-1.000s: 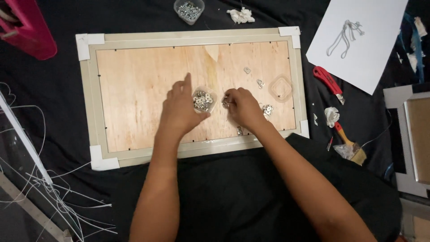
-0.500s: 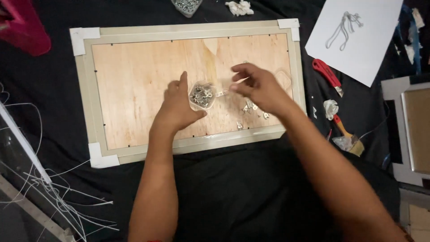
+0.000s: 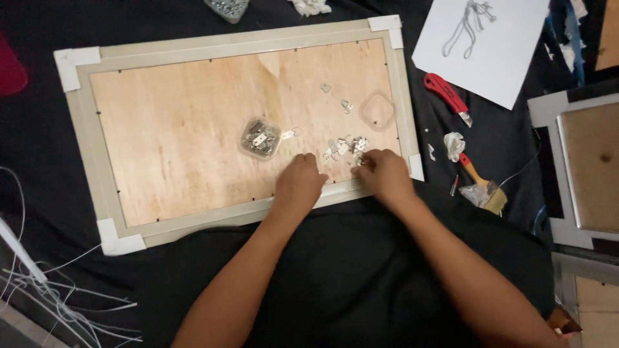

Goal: Installing a hanging system on the back of a picture frame, including cleaning the surface, positioning hardware, and securing it with a power drill.

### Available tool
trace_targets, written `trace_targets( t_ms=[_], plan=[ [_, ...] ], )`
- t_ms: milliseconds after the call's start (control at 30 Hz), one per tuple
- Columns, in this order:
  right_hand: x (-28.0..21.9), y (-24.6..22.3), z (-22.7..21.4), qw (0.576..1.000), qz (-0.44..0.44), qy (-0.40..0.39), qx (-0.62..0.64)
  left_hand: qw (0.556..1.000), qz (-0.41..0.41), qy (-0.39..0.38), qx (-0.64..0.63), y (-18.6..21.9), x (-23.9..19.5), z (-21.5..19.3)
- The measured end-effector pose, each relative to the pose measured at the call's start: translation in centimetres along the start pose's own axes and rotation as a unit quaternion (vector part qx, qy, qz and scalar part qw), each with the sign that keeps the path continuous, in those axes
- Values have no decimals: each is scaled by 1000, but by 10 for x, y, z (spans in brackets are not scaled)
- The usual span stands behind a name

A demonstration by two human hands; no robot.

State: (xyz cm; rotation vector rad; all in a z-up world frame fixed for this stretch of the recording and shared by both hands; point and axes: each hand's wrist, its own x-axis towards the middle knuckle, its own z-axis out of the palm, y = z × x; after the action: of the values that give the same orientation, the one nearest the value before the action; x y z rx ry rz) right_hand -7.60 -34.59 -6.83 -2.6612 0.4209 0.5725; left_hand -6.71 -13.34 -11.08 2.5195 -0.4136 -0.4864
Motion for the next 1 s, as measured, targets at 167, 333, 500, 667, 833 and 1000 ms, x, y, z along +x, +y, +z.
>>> trace_targets(
  t_ms=[167,333,500,667,833,1000],
  plan=[
    [12,11,15,999,-24,9,30,1000,16,-1,13,1,-4,0],
    [8,-4,-16,994,17,-3,107,999,5,-32,-17,16,-12,-41],
    [27,7,-14,991,-44,43,119,999,4,-53,-10,1,-10,-20],
    [39,17,6,990,-75,46,107,999,-10,-35,-16,6,-11,-37],
    [48,26,7,992,-82,62,68,1000,-12,-4,-27,-7,-13,-25],
    [36,7,-31,858,33,-37,512,1000,-14,0,-12,-5,-13,-32]
  ],
)
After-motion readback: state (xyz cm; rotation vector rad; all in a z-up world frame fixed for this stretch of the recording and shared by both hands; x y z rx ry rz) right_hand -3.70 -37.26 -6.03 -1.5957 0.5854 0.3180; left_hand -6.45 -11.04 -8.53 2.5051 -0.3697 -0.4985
